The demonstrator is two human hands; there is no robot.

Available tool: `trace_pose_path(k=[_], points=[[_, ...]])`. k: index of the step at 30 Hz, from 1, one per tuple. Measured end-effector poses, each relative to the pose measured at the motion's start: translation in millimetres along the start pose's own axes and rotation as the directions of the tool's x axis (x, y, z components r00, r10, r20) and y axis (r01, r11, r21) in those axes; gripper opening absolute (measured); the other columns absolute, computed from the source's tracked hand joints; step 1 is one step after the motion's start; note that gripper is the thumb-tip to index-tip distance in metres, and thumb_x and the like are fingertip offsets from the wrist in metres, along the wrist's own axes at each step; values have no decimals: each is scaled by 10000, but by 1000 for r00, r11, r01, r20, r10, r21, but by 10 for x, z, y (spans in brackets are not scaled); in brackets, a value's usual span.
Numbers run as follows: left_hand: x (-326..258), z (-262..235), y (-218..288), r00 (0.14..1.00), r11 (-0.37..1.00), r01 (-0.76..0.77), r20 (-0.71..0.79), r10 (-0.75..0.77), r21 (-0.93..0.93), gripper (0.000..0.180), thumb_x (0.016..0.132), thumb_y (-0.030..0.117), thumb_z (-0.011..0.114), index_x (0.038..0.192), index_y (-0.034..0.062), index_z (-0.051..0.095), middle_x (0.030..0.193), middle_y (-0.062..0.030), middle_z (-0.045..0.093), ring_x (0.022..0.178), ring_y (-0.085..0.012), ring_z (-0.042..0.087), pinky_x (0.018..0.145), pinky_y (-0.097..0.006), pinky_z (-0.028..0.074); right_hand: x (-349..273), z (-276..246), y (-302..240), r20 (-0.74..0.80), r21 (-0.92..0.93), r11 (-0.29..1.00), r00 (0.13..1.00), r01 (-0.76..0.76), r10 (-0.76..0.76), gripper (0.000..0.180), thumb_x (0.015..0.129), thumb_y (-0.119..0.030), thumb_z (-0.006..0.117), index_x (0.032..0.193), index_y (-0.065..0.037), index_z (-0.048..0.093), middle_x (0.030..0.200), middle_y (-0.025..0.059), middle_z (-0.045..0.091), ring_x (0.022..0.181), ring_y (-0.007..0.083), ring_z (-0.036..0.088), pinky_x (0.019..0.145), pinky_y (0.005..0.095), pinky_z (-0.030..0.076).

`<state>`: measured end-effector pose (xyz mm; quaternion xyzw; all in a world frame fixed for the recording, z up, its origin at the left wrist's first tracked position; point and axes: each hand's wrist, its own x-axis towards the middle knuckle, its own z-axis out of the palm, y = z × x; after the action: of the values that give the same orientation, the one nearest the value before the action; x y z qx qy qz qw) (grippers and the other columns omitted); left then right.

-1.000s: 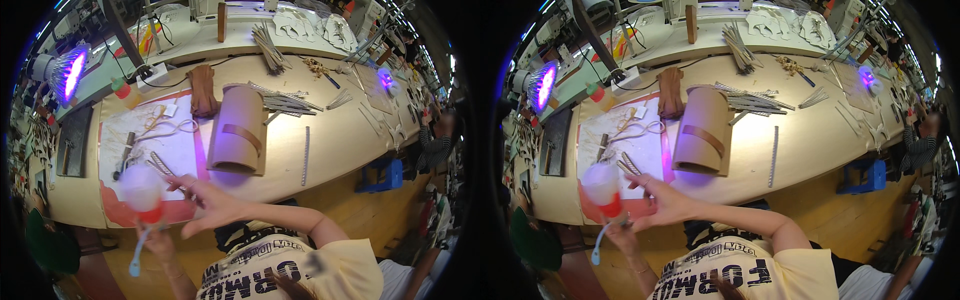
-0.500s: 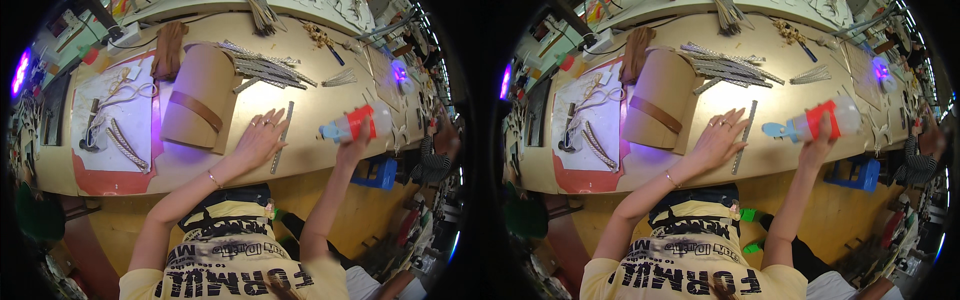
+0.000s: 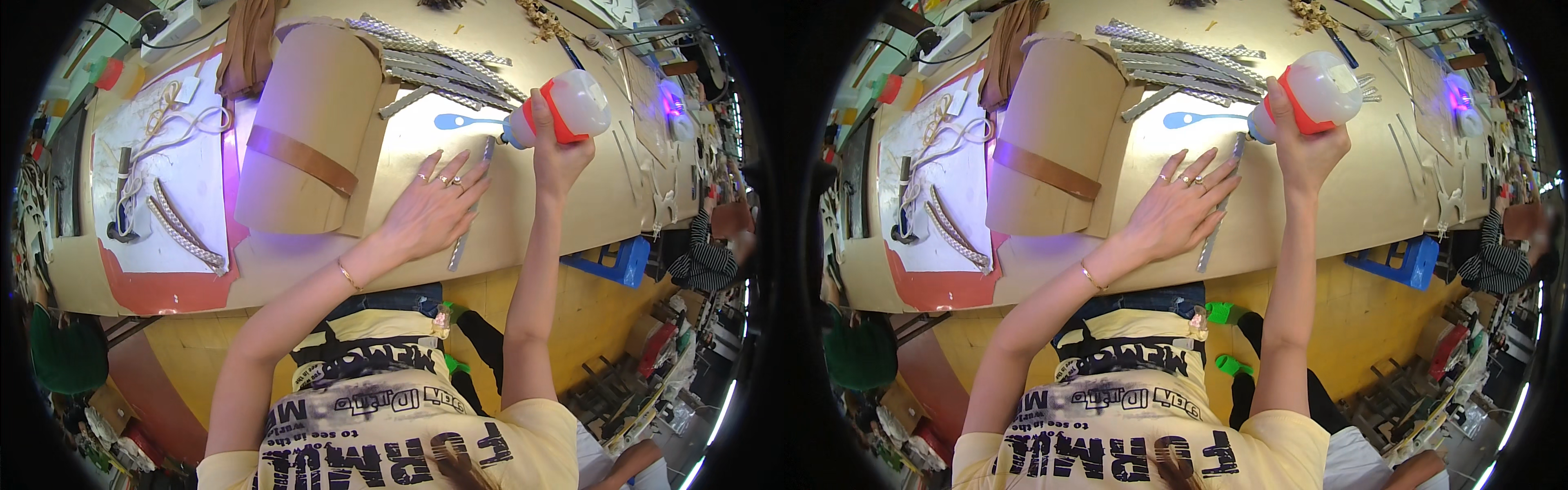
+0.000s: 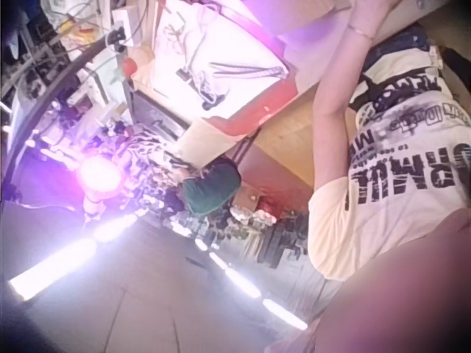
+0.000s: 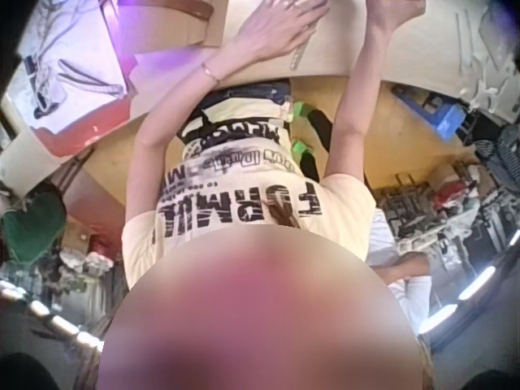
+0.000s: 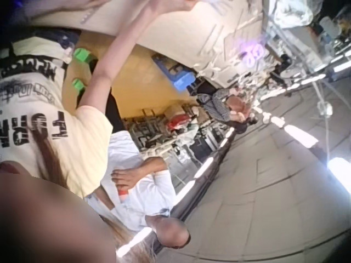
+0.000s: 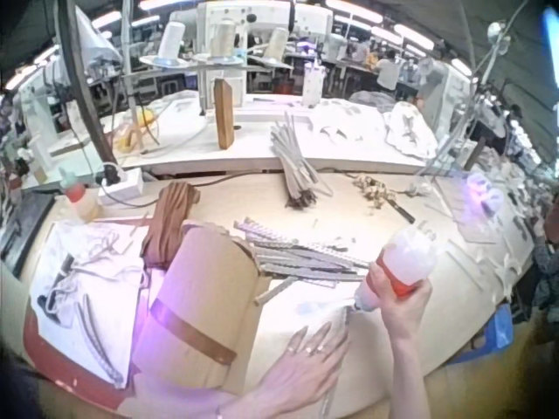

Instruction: The person applies glue to short braided cord segments and attaches them to a cylindrical cardboard form. They repeatedly pick up segments, apply adhesive, and press them onto the form, occasionally inspecting the assembly under a UV lamp.

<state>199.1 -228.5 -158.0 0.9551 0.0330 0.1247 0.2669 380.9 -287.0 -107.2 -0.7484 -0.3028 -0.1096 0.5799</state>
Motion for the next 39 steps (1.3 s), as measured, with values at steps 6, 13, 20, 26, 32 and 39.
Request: trace_pose_path(k=[6, 13, 20, 26, 32, 39], points=[[-11, 9, -6, 1000, 1000, 1, -3, -1, 3, 460, 928, 280, 492, 1342, 82, 468, 1466, -79, 394, 1382, -271, 312, 1136, -503, 202, -48, 43, 25, -34, -29, 997, 997, 67, -68, 413, 737, -287, 838, 941, 35, 678, 867, 95, 707, 775, 157, 674, 717, 291, 538], [-10, 28, -13, 1000, 1000, 6, -15, -6, 10, 459, 931, 285, 485, 1343, 83, 467, 1460, -80, 401, 1378, -268, 320, 1128, -506, 217, -72, 76, 42, -18, -60, 994, 996, 87, -88, 385, 747, -275, 831, 923, 37, 690, 856, 95, 710, 766, 156, 676, 712, 291, 537], [-4, 34, -12, 1000, 1000, 7, -16, -7, 22, 457, 933, 287, 484, 1342, 84, 467, 1458, -79, 404, 1374, -266, 326, 1120, -506, 231, -80, 81, 40, 6, -28, 993, 993, 115, -115, 378, 759, -267, 821, 939, 37, 688, 864, 97, 711, 774, 158, 678, 719, 293, 536], [-9, 41, -19, 1000, 1000, 2, -28, -1, 20, 459, 933, 291, 486, 1342, 83, 466, 1454, -80, 409, 1372, -265, 327, 1118, -508, 234, -81, 87, 66, -19, -20, 998, 998, 57, -58, 379, 759, -265, 822, 947, 36, 687, 873, 95, 710, 787, 158, 677, 728, 294, 536], [-9, 52, -16, 1000, 1000, 3, -28, -2, 29, 463, 931, 293, 488, 1343, 83, 465, 1448, -81, 416, 1372, -270, 327, 1120, -505, 230, -79, 74, 79, 16, -23, 997, 997, 75, -75, 371, 755, -249, 822, 948, 37, 687, 871, 92, 711, 783, 158, 677, 731, 296, 538], [-4, 45, -13, 999, 1000, -2, -39, 2, 17, 457, 917, 272, 509, 1332, 83, 474, 1437, -89, 424, 1363, -275, 339, 1120, -498, 237, -119, 54, 27, 14, -15, 999, 999, 46, -46, 364, 756, -240, 822, 945, 39, 686, 878, 94, 709, 782, 156, 675, 736, 295, 539]])
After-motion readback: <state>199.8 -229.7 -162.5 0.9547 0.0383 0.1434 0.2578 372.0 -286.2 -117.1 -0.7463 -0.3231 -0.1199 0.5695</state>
